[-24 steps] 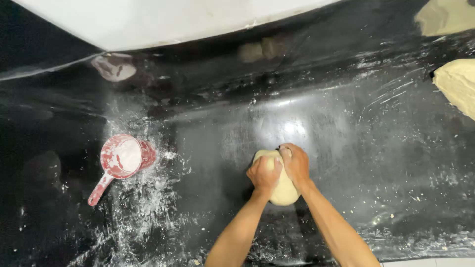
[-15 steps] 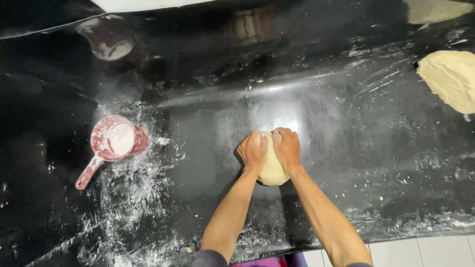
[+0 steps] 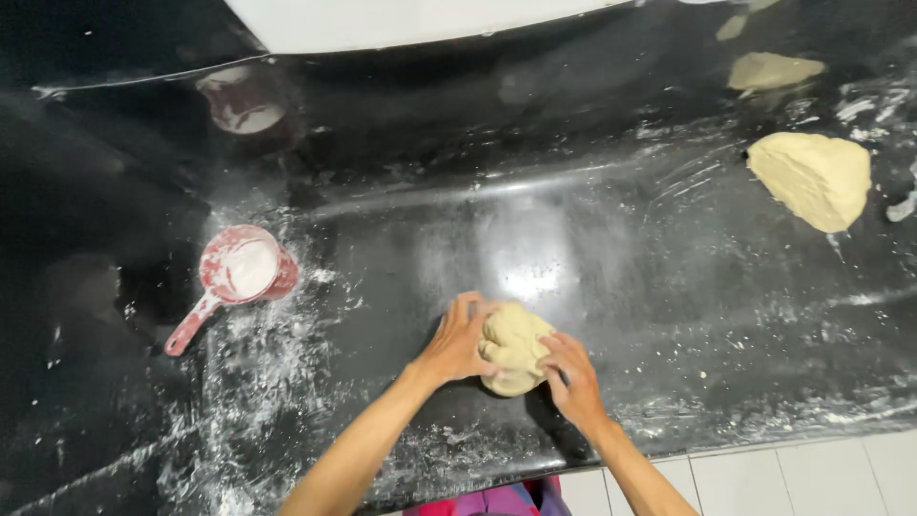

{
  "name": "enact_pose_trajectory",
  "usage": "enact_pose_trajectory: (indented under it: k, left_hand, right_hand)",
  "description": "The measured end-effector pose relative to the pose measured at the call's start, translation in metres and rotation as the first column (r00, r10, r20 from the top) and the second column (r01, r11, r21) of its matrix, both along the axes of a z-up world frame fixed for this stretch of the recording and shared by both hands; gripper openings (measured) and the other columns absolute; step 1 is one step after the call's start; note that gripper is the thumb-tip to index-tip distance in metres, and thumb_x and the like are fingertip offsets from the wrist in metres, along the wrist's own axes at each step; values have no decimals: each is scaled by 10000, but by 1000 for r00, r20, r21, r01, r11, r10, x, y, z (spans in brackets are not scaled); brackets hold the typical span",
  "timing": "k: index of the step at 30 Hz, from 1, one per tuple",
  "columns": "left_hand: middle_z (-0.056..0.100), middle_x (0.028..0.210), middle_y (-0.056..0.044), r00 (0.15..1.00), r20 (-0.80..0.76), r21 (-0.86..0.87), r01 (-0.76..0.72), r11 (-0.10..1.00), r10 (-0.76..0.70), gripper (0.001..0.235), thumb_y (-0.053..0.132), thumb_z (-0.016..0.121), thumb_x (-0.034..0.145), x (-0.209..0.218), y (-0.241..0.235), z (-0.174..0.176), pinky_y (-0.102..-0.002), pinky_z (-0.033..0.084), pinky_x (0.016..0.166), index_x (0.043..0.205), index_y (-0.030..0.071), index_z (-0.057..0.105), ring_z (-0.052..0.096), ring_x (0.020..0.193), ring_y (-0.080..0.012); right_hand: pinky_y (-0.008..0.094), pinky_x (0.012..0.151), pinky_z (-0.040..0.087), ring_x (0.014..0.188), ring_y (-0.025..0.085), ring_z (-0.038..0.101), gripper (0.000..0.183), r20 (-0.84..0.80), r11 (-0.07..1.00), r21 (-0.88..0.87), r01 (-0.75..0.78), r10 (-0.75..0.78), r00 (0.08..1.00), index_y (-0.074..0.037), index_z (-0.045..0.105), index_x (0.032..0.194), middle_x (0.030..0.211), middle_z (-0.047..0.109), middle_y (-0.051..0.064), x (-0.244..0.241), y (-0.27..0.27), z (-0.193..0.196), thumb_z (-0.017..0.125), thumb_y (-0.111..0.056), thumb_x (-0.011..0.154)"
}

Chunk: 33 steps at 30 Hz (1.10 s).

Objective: Kneading a ball of dough on a floured surface

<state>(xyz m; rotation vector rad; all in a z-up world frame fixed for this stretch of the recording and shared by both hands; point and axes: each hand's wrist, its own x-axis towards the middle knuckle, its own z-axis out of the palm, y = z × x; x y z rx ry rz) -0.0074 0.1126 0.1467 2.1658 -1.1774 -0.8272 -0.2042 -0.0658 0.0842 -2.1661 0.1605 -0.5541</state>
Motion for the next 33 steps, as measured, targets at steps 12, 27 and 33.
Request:
enact_pose_trajectory:
  k: [12,27,33]
  left_hand:
    - [386,1432,-162,993,-76,311,105,945,-86,1201,552,895,618,31,-66,-51,-625,444,1011,1596,362,224,436,1327,-425]
    - [523,1396,-89,945,-9,433,-290,853,326,690,366,822,723,72,-118,-89,-556,487,1051,1325,280,496,569,1303,-387]
    - [531,1332,-67,916,35,276,-393,877,400,639,378,803,737,55,-105,-100,-551,505,1028,1305,267,532,567,1281,-364]
  right_hand:
    - [597,1139,440,1536,461,180,1475,-788,999,-13,49,-40,614,-201,217,1656,1634,212,253,82,-11,32,1056,-439,467]
    - [569,911,588,1154,426,682,764,-864,992,-80,-97,-21,502,-263,580,1396,1258,634,137,185,-85,8,804,-530,716]
    - [551,866,605,1046,408,709,556,-747,956,-285,-69,-176,641,-167,632,1183,1148,649,120,168,-69,2,841,-435,744]
